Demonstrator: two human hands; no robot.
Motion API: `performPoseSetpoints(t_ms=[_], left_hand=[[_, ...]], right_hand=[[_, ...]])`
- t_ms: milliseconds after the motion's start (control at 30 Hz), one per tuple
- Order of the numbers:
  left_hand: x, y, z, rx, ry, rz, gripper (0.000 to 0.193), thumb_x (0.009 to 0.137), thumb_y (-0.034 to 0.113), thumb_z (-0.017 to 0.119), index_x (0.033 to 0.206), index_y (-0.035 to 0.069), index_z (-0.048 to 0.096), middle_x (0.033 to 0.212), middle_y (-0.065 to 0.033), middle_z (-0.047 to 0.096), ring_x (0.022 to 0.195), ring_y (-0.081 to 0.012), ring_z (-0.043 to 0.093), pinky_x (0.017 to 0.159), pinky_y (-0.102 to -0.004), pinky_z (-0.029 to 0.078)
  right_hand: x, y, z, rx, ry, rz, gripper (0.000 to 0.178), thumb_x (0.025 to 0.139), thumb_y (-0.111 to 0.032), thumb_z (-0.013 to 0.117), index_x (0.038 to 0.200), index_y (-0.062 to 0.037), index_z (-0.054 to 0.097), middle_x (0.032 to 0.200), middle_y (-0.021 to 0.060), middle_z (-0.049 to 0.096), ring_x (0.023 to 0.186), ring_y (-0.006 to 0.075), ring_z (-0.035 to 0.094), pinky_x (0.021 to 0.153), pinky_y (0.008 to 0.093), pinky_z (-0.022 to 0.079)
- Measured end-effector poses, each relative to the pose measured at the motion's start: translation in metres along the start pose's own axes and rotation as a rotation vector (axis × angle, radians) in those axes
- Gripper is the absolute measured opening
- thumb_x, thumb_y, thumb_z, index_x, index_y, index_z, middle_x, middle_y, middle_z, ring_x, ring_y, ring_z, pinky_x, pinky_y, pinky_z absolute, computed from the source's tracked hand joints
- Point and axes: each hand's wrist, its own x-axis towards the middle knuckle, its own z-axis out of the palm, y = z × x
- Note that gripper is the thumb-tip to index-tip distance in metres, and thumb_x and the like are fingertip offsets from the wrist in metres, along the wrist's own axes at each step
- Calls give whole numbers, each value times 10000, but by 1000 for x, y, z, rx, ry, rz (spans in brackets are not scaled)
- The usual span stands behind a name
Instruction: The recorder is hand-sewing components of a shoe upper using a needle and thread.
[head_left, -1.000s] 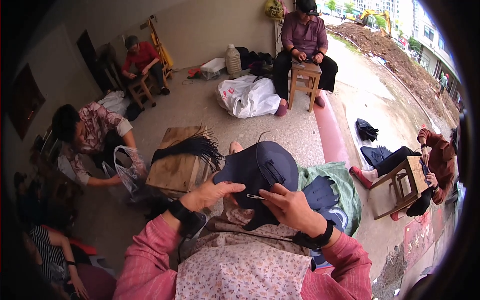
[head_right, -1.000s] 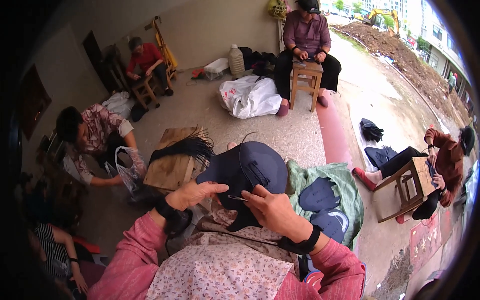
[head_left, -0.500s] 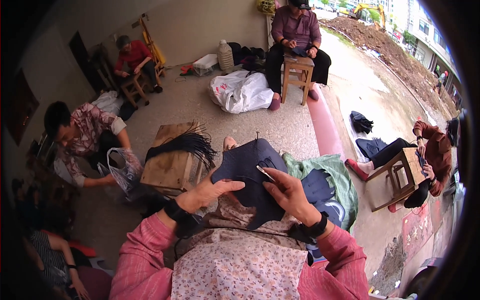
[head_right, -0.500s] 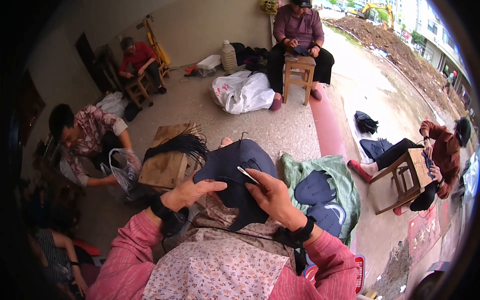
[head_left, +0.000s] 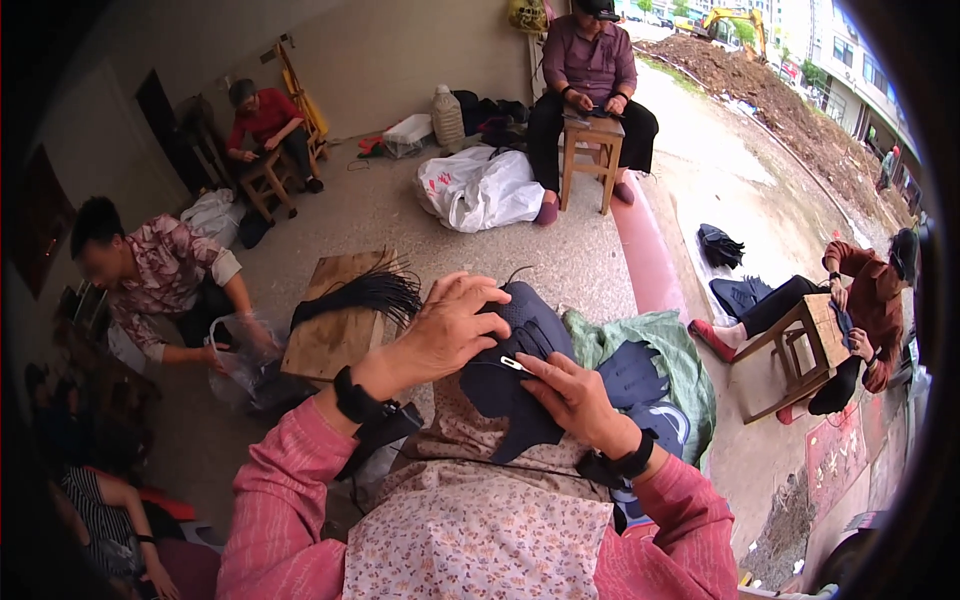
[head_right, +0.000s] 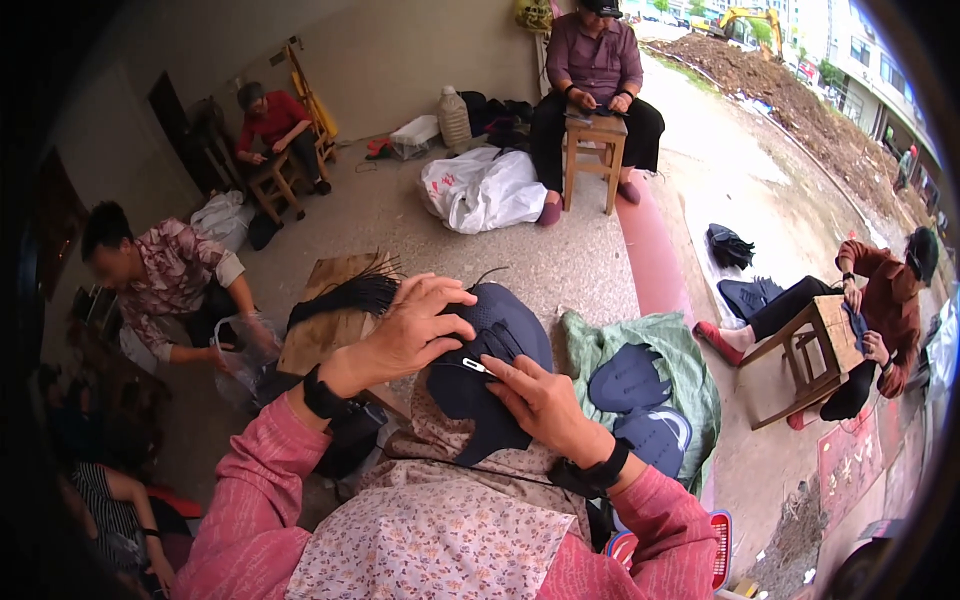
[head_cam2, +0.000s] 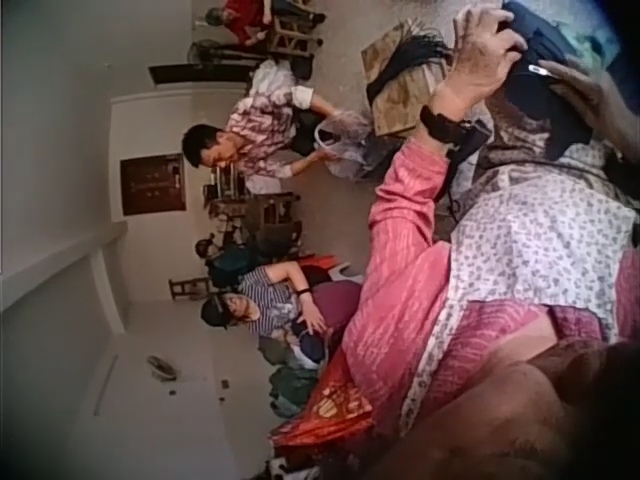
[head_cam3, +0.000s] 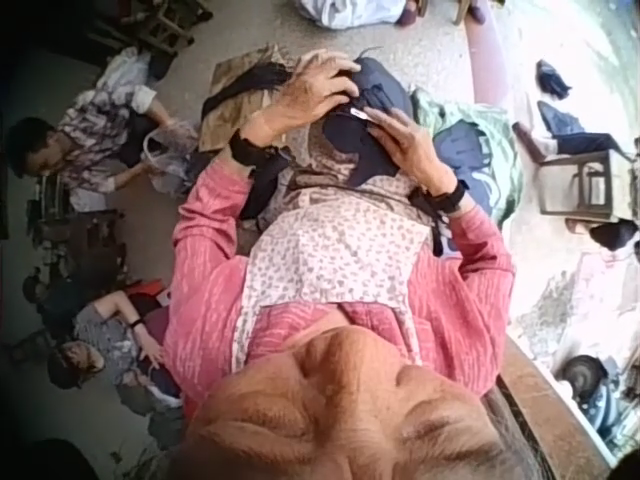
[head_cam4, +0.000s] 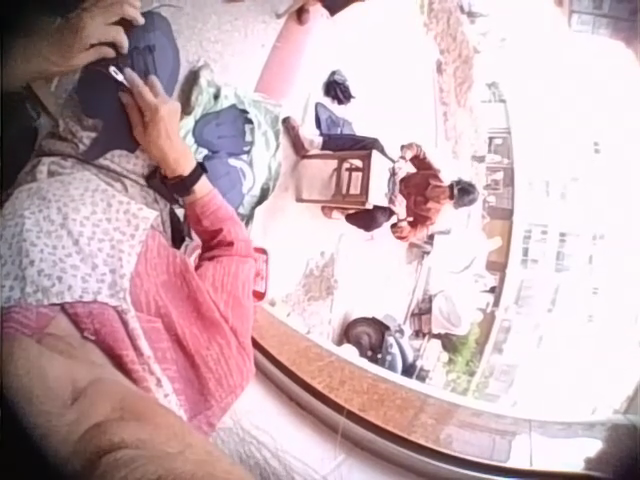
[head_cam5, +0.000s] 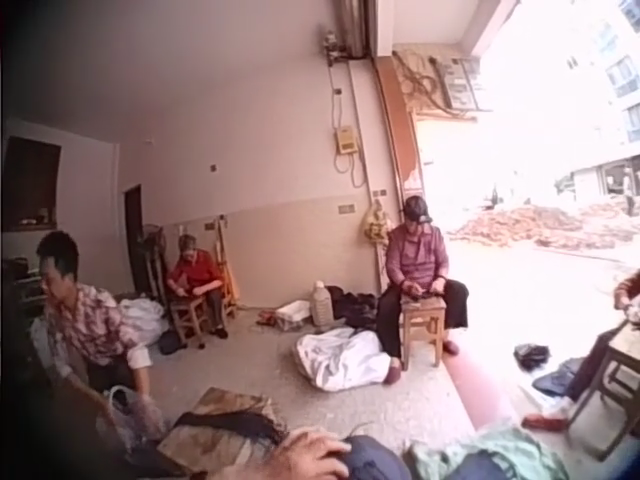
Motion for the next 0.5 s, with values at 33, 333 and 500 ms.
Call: performPoseSetpoints(t_ms=[33, 333, 500], left_hand=[[2, -3, 3, 9, -9, 50, 185, 759, 125, 719, 925, 133, 638, 1177, -35, 543, 1230, -238, 455, 1095, -438, 279], [-7, -17, 34, -312, 117, -313, 238, 740, 208, 786, 796, 90, 588, 1129, -89, 551, 1193, -276, 468, 1029, -394, 346], [-17, -5, 37, -517, 159, -571, 294, 701, 169, 827, 781, 62, 565, 1047, -103, 538, 1103, -264, 521, 950, -378, 405]], right_hand=[[-4, -2, -3, -62, -24, 4, 403, 877, -37, 628, 1272, -98, 574, 770, 115, 543, 614, 300, 567, 540, 374, 449], [-8, -4, -6, -149, -49, 146, 184, 877, 17, 572, 1050, -46, 555, 894, 147, 641, 775, 356, 655, 586, 409, 496], [-4, -11, 0, -208, -6, 146, 192, 860, 14, 580, 1041, -49, 565, 883, 126, 627, 739, 355, 644, 570, 419, 494]])
